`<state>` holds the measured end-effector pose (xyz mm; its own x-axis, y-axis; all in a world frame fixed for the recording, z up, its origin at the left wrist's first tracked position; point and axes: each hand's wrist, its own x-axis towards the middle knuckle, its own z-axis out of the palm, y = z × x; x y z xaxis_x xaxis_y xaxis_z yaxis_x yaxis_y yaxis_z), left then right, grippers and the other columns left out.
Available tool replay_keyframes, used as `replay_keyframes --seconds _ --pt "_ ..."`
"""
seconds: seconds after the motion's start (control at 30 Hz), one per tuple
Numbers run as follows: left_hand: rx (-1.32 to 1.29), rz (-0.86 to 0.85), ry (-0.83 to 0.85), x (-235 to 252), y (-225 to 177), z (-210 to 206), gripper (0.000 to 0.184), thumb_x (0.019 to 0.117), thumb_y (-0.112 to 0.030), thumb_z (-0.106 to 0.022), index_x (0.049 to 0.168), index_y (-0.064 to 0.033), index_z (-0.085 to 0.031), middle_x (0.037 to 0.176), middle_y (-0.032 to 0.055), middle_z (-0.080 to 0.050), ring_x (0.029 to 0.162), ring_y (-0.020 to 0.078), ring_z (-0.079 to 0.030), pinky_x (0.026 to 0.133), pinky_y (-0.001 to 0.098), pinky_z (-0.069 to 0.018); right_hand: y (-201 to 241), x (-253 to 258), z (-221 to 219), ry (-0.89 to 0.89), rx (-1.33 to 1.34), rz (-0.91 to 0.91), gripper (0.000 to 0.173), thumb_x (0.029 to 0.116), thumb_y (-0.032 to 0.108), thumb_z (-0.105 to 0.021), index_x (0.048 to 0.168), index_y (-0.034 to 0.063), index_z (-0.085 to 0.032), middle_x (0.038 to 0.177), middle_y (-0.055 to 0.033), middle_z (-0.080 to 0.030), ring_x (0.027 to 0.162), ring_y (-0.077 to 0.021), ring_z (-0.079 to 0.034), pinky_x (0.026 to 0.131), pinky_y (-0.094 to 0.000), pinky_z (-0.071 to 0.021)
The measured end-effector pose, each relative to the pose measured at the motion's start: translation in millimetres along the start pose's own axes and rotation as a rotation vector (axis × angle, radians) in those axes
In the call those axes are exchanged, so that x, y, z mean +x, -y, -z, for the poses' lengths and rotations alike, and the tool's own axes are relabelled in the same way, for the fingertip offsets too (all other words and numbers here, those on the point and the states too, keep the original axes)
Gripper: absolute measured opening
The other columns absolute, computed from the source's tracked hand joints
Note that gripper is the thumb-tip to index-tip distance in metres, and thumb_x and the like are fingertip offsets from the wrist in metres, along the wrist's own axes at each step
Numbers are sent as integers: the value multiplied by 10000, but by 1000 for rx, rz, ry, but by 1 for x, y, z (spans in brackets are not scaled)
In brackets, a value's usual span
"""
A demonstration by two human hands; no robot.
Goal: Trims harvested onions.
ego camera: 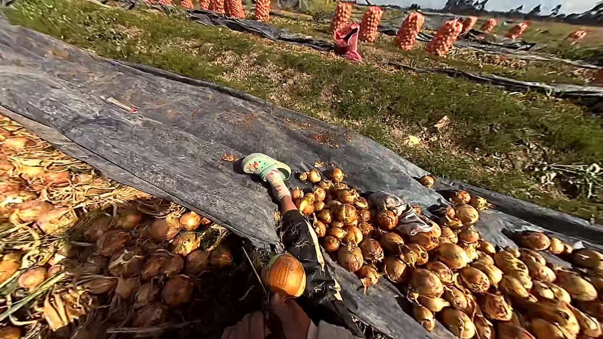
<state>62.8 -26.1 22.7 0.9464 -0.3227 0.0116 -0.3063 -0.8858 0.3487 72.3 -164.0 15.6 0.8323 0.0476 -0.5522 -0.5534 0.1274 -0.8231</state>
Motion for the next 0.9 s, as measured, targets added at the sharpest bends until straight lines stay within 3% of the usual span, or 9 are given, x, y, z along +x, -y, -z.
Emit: replay_keyframes --seconds 0.1,0.2,0.27,0.37,0.47,0.67,0.77,0.83,0.9 --pt "2 173 81 40 7 9 272 1003 -27 -544 1225 87 -653 1107 308 -700 990 495 -708 849 624 -559 33 21 64 -216 142 220 548 1106 367 -146 741 128 -477 463 63 -410 364 -62 -406 389 -235 -391" --pt "-62 57 7 37 13 14 244 951 21 -578 1156 113 -673 1064 315 -707 950 488 -723 799 609 -581 58 32 129 -465 123 346 690 1084 481 -9 744 108 -480 485 31 -447 393 -94 -444 412 -259 -424" --pt "-64 40 276 15 19 12 263 997 -36 -554 1207 90 -650 1148 305 -694 1096 475 -684 940 594 -537 65 30 140 -441 111 362 730 1048 559 41 754 129 -471 496 32 -467 405 -91 -466 409 -241 -437" --pt "-47 80 700 -44 51 -7 295 1039 -92 -540 1296 37 -607 1223 277 -676 1231 457 -613 1100 579 -432 51 37 123 -323 108 308 702 1057 536 34 738 143 -452 464 38 -448 364 -75 -458 368 -213 -422" --pt "34 144 767 -141 98 -2 275 991 -44 -601 1250 26 -659 1157 255 -710 1192 434 -644 1153 556 -388 26 42 80 -177 100 230 650 1092 467 -35 782 120 -489 477 42 -462 371 -71 -458 369 -212 -419" --pt "367 1020 346 -353 167 103 297 975 -17 -590 1250 85 -638 1068 321 -712 1102 511 -670 1071 637 -441 -1 43 14 175 -98 132 582 1083 466 -108 850 134 -526 520 76 -486 413 -41 -480 416 -199 -447" --pt "424 1552 395 -446 202 131 448 1009 -204 -587 1398 18 -562 1347 339 -596 1328 540 -507 1128 720 -313 -3 40 -7 256 -135 93 552 1090 446 -138 884 109 -524 535 67 -483 415 -45 -480 413 -200 -448" --pt "394 1661 373 -465 218 127 534 977 -256 -651 1397 59 -552 1479 392 -445 1408 603 -360 1119 794 -222 -5 36 -19 296 -140 72 515 1095 417 -163 903 105 -526 535 65 -494 404 -43 -480 403 -190 -448" --pt "296 1540 367 -404 210 133 550 964 -237 -692 1392 78 -551 1501 389 -414 1401 595 -376 1109 740 -321 -7 26 -26 343 -154 51 438 1093 372 -235 926 98 -532 543 64 -506 406 -44 -486 412 -192 -457"
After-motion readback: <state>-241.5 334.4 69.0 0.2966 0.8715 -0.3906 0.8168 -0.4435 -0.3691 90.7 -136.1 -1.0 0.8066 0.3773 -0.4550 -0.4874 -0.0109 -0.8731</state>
